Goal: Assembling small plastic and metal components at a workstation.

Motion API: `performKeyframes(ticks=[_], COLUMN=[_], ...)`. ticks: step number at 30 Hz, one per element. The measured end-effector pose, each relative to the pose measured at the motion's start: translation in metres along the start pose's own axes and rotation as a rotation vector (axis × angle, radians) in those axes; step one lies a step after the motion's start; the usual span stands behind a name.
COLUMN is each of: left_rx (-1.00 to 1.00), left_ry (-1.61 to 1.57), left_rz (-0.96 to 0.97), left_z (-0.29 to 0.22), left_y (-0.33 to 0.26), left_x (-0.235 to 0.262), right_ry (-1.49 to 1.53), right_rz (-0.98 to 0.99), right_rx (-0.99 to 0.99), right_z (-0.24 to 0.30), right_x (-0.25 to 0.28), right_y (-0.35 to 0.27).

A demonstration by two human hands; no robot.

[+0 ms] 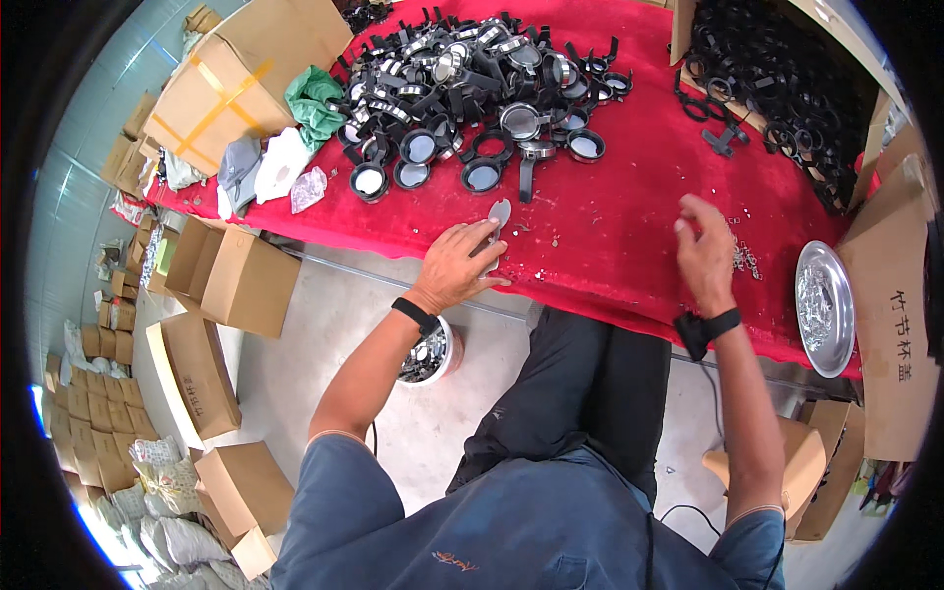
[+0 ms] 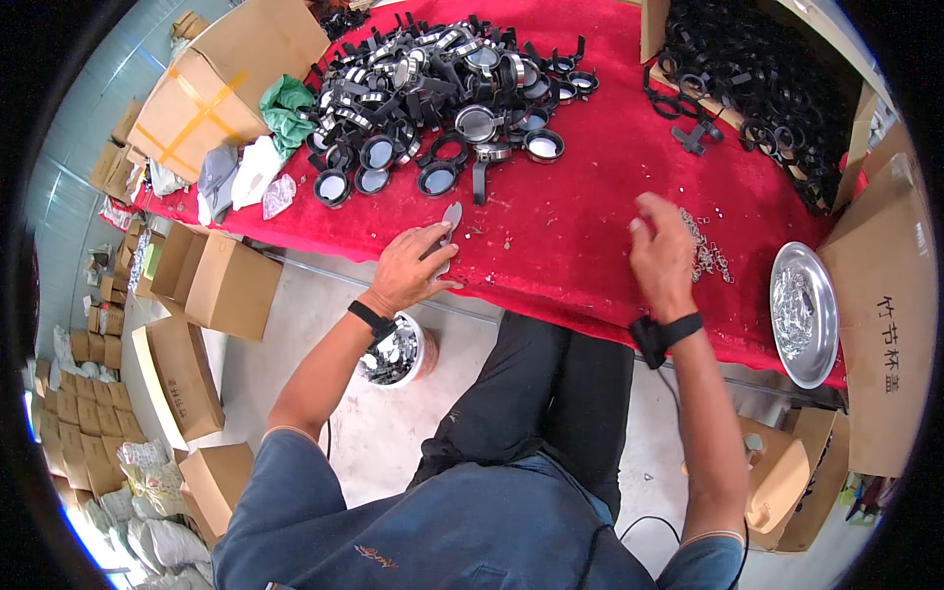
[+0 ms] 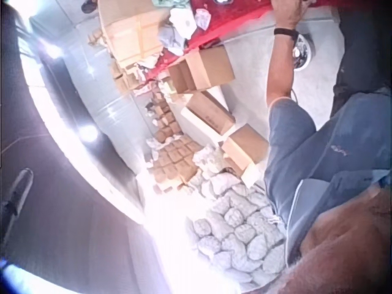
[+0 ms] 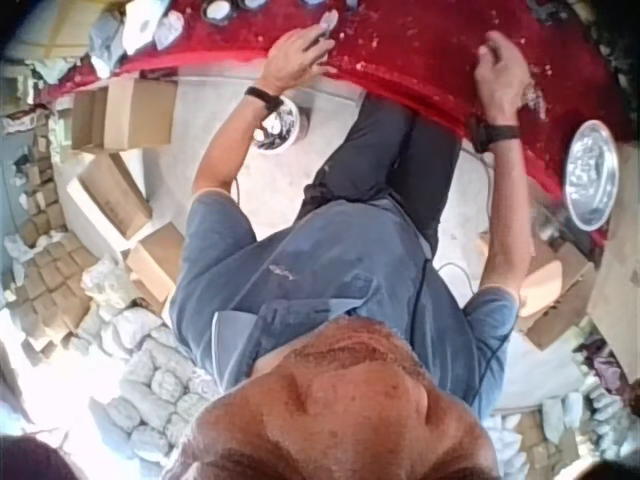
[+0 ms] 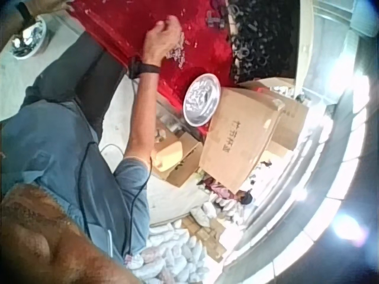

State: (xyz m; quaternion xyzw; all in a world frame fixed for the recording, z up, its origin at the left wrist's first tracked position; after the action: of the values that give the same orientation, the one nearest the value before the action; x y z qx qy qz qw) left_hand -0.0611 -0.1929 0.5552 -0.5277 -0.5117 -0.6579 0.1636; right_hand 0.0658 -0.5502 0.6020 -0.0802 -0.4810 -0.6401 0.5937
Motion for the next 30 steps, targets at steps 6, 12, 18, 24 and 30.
performKeyframes(ticks=[6, 12, 18, 24, 30], left_rx=[0.299, 0.394, 0.616, 0.900, 1.047], left_ry=[-0.280, -0.529, -0.779, -0.995, -1.312], left_rz=[-0.062, -0.091, -0.055, -0.167, -0.505], left_z=[0.033, 0.055, 0.095, 0.134, 0.105], left_y=[0.008, 0.015, -0.004, -0.038, -0.147], left_x=[0.014, 0.005, -0.004, 0.001, 0.043], right_ry=[0.178, 0.201, 0.093, 0.070, 0.023], right_rz=[0.061, 0.090, 0.136, 0.100, 0.068], right_rx=[0.107, 0.059, 0.129, 0.177, 0.192], right_z=[0.070, 0.066, 0.084, 0.097, 0.093], right_x=[-0.038, -0.070, -0.081, -0.083, -0.087], right_y=[-0.030, -0.036, -0.061, -0.063, -0.066])
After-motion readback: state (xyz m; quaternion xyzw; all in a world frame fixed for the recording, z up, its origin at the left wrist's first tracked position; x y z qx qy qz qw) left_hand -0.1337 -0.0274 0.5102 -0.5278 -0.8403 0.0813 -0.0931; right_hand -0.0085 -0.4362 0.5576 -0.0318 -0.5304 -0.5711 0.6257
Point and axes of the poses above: each hand's wrist, its own y-axis towards the middle knuckle, its own x-axis out of the back of the hand, z = x × y, the point moved 10 cm from there along y, towards the middle knuckle, and after that the axes turned 3 degrees about -y, right-handed, at the moved point
